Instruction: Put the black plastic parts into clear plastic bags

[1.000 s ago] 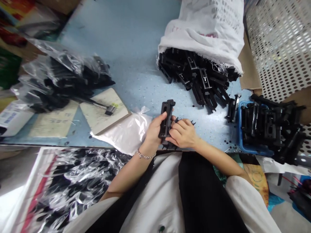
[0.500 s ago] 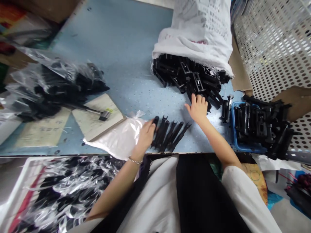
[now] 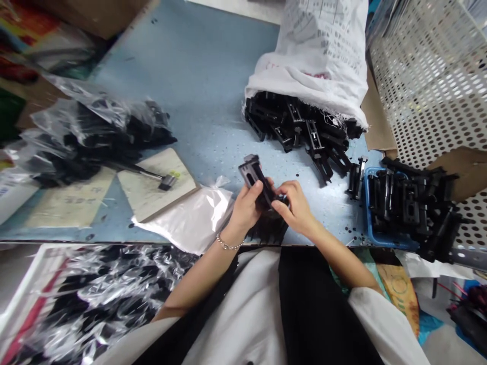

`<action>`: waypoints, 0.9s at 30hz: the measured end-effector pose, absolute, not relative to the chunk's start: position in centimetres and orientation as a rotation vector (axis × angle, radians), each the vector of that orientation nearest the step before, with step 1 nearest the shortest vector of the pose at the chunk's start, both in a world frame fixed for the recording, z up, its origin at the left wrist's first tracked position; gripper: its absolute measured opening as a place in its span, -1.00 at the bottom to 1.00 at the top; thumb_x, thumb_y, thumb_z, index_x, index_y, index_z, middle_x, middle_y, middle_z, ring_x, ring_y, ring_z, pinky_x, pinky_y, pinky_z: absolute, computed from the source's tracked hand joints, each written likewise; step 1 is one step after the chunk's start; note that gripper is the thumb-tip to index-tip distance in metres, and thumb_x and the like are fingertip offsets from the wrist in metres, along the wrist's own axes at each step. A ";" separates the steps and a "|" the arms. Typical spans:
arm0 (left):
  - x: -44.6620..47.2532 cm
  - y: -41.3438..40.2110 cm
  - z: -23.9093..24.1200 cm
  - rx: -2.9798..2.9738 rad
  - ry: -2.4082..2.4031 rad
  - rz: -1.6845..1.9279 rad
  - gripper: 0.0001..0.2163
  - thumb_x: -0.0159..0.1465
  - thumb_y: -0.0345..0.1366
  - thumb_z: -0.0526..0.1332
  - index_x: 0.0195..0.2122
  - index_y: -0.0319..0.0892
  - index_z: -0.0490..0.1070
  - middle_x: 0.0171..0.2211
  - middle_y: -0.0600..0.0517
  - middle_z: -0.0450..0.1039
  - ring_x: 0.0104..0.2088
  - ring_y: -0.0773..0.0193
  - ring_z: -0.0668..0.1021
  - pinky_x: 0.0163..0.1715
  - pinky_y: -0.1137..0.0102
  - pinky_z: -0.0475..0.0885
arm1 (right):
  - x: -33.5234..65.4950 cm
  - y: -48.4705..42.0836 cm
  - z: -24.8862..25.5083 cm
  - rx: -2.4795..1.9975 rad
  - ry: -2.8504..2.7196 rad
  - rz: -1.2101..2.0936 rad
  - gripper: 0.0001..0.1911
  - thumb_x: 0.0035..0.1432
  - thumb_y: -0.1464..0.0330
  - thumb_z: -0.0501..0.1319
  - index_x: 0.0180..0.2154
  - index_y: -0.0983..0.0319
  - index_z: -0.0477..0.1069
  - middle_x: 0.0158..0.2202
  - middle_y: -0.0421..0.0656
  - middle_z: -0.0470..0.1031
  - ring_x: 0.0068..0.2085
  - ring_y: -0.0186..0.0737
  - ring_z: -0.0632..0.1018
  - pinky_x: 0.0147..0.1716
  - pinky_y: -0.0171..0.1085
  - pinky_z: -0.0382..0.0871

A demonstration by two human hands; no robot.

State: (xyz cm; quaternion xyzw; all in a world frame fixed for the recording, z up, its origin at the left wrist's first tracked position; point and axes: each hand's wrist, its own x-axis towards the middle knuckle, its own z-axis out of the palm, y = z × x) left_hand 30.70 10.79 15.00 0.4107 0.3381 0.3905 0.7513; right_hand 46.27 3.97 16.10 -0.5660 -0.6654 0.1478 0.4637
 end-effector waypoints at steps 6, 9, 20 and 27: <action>30.8 8.7 15.7 0.880 0.704 0.638 -0.55 0.14 0.01 0.44 -0.08 -0.13 0.41 -0.47 0.14 0.37 -0.50 0.35 0.41 -0.46 0.43 0.33 | 48.1 7.1 16.7 -1.458 -1.766 0.079 -0.59 0.45 0.02 -0.03 -0.28 0.14 0.33 -0.31 -0.10 0.38 -0.22 -0.06 0.40 -0.12 -0.03 0.31; 30.9 8.3 15.1 0.929 0.805 0.723 -0.53 0.15 -0.02 0.42 0.01 -0.09 0.41 -0.39 0.11 0.44 -0.39 0.27 0.49 -0.33 0.38 0.39 | 47.1 8.6 16.3 -1.513 -1.605 0.373 -0.47 0.47 -0.04 -0.15 -0.39 0.14 0.24 -0.42 -0.16 0.32 -0.32 -0.16 0.37 -0.24 -0.14 0.31; 29.2 10.3 16.0 0.684 0.800 0.654 -0.60 0.18 0.03 0.39 -0.19 -0.16 0.38 -0.47 0.11 0.39 -0.54 0.40 0.44 -0.54 0.49 0.35 | 43.1 1.7 13.9 -1.382 -2.167 0.233 -0.49 0.47 0.04 -0.06 -0.34 0.19 0.44 -0.35 -0.05 0.46 -0.30 -0.09 0.39 -0.29 -0.11 0.25; 25.4 11.9 14.7 1.366 1.176 0.904 -0.37 0.24 0.14 0.32 0.20 -0.09 0.21 -0.12 -0.05 0.48 -0.33 0.20 0.61 -0.24 0.24 0.57 | 44.0 2.5 13.4 -1.490 -2.086 0.477 -0.56 0.52 0.14 -0.12 -0.26 0.17 0.41 -0.34 -0.11 0.47 -0.28 -0.15 0.45 -0.25 -0.18 0.34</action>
